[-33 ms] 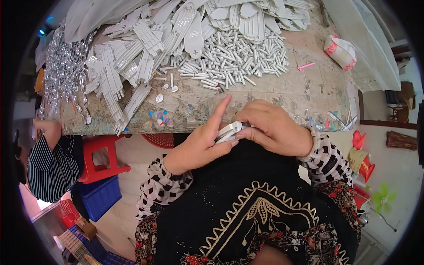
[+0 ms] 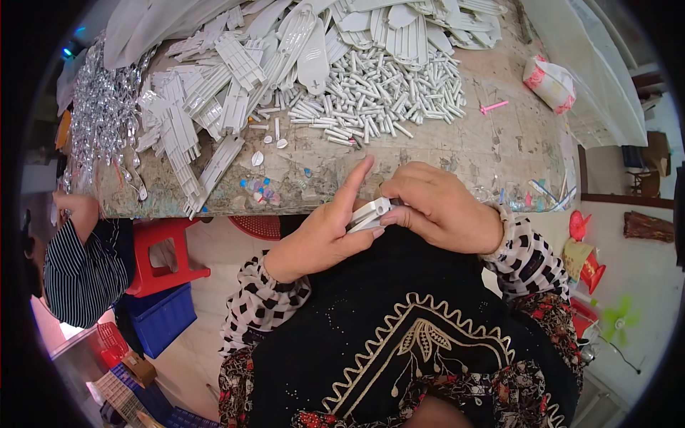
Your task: The recorder is assembling and organizing bundles of white plastic fan ribs at a workbench.
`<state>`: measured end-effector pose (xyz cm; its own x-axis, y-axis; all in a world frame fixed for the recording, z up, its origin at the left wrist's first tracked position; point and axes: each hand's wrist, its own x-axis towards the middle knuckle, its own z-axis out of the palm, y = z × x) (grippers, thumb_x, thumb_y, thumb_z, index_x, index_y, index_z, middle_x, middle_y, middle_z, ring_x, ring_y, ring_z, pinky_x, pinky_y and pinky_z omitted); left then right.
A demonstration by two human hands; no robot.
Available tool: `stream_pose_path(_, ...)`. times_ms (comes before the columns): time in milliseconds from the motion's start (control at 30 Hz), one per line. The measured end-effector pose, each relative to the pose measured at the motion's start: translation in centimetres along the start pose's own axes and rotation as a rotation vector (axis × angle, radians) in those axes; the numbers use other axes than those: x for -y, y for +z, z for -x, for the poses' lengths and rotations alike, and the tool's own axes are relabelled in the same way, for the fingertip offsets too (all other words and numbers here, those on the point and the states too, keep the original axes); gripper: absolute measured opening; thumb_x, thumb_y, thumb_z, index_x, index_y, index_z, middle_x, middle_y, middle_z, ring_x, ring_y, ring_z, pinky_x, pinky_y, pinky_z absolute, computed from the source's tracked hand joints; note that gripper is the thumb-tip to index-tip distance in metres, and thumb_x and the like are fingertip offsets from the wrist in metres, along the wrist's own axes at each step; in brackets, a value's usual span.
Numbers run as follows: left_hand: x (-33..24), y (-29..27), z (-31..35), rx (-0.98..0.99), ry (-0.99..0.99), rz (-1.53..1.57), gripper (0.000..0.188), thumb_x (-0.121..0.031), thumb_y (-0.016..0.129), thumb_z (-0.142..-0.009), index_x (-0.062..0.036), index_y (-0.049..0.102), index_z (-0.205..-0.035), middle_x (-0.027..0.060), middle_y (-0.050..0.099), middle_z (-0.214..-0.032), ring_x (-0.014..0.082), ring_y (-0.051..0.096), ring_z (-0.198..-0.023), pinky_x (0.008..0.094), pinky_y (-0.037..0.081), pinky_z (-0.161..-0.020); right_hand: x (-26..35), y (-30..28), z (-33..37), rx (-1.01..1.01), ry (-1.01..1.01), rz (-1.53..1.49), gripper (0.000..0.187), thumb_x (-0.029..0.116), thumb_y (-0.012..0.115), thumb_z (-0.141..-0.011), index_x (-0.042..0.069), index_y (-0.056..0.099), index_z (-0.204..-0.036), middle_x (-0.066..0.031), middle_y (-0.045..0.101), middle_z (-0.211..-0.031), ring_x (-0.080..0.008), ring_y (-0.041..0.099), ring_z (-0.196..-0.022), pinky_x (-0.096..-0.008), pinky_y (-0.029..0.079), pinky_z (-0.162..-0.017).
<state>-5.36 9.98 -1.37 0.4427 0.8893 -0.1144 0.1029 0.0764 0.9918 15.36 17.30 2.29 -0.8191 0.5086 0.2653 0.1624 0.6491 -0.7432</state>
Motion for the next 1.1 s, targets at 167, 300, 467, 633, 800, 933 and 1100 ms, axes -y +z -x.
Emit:
stream_pose_path(167, 1.5, -0.2, 0.9, -0.063, -0.112, 0.005, 0.061, -0.009, 0.066, -0.084, -0.0006, 0.036, -0.137, 0.0066, 0.059, -0.106, 0.0103, 0.054, -0.094, 0.0259, 0.044, -0.085, -0.5, 1.7, -0.1, -0.086, -0.002, 0.063, 0.023, 0.013, 0.068, -0.083, 0.001, 0.058, -0.101, -0.0137, 0.054, -0.083, -0.034, 0.053, -0.077, -0.0395, 0.044, -0.069)
stream_pose_path(300, 2.0, -0.5, 2.0, -0.209, -0.015, -0.157, 0.039, -0.021, 0.07, -0.083, -0.0014, 0.058, -0.114, 0.0134, 0.064, -0.091, 0.0191, 0.064, -0.081, 0.0301, 0.048, -0.071, -1.6, 2.4, -0.5, -0.092, 0.042, 0.024, 0.02, 0.013, 0.065, -0.085, 0.001, 0.059, -0.099, -0.0135, 0.054, -0.082, -0.0321, 0.054, -0.075, -0.0384, 0.045, -0.068)
stream_pose_path(467, 3.6, -0.8, 3.6, -0.335, -0.058, -0.136, 0.03, -0.02, 0.067, -0.085, -0.0017, 0.061, -0.107, 0.0106, 0.065, -0.082, 0.0171, 0.063, -0.071, 0.0301, 0.048, -0.067, -4.9, 3.9, -2.8, -0.003, 0.338, -0.432, 0.017, 0.014, 0.06, -0.089, 0.001, 0.062, -0.1, -0.0134, 0.058, -0.085, -0.0314, 0.058, -0.076, -0.0364, 0.049, -0.072)
stream_pose_path(633, 2.8, -2.3, 4.3, -0.483, -0.106, -0.533, 0.022, -0.023, 0.064, -0.087, -0.0021, 0.06, -0.094, 0.0139, 0.062, -0.071, 0.0307, 0.061, -0.061, 0.0362, 0.046, -0.057, -6.9, 6.1, -5.6, -0.097, 0.102, 0.339, 0.017, 0.009, 0.057, -0.084, 0.001, 0.061, -0.099, -0.014, 0.059, -0.089, -0.0311, 0.061, -0.083, -0.0398, 0.049, -0.071)
stream_pose_path(800, 2.1, -3.3, 4.1, -0.53, -0.167, -0.981, 0.022, -0.022, 0.062, -0.087, -0.0012, 0.053, -0.086, 0.0185, 0.062, -0.074, 0.0386, 0.061, -0.066, 0.0455, 0.047, -0.058, -6.5, 9.0, -7.6, 0.04, -0.017, 0.775, 0.017, 0.009, 0.054, -0.077, 0.003, 0.058, -0.093, -0.0128, 0.056, -0.086, -0.0291, 0.059, -0.084, -0.0384, 0.051, -0.072)
stream_pose_path(933, 1.1, -3.7, 3.7, -0.412, -0.294, -1.143, 0.021, -0.02, 0.061, -0.086, -0.0005, 0.053, -0.088, 0.0195, 0.063, -0.073, 0.0389, 0.062, -0.066, 0.0475, 0.049, -0.059, -6.5, 9.1, -8.4, 0.118, 0.089, 0.773, 0.018, 0.007, 0.057, -0.077, 0.001, 0.06, -0.094, -0.0142, 0.058, -0.09, -0.0293, 0.061, -0.084, -0.0391, 0.052, -0.072)
stream_pose_path(1100, 0.6, -4.6, 3.7, -0.344, -0.344, -1.164, 0.021, -0.02, 0.06, -0.086, -0.0003, 0.053, -0.089, 0.0183, 0.063, -0.074, 0.0384, 0.063, -0.066, 0.0474, 0.049, -0.059, -7.6, 9.1, -7.6, -0.094, 0.08, 0.152, 0.03, 0.004, 0.067, -0.077, -0.001, 0.058, -0.105, -0.0121, 0.061, -0.089, -0.0223, 0.063, -0.076, -0.0326, 0.051, -0.068)
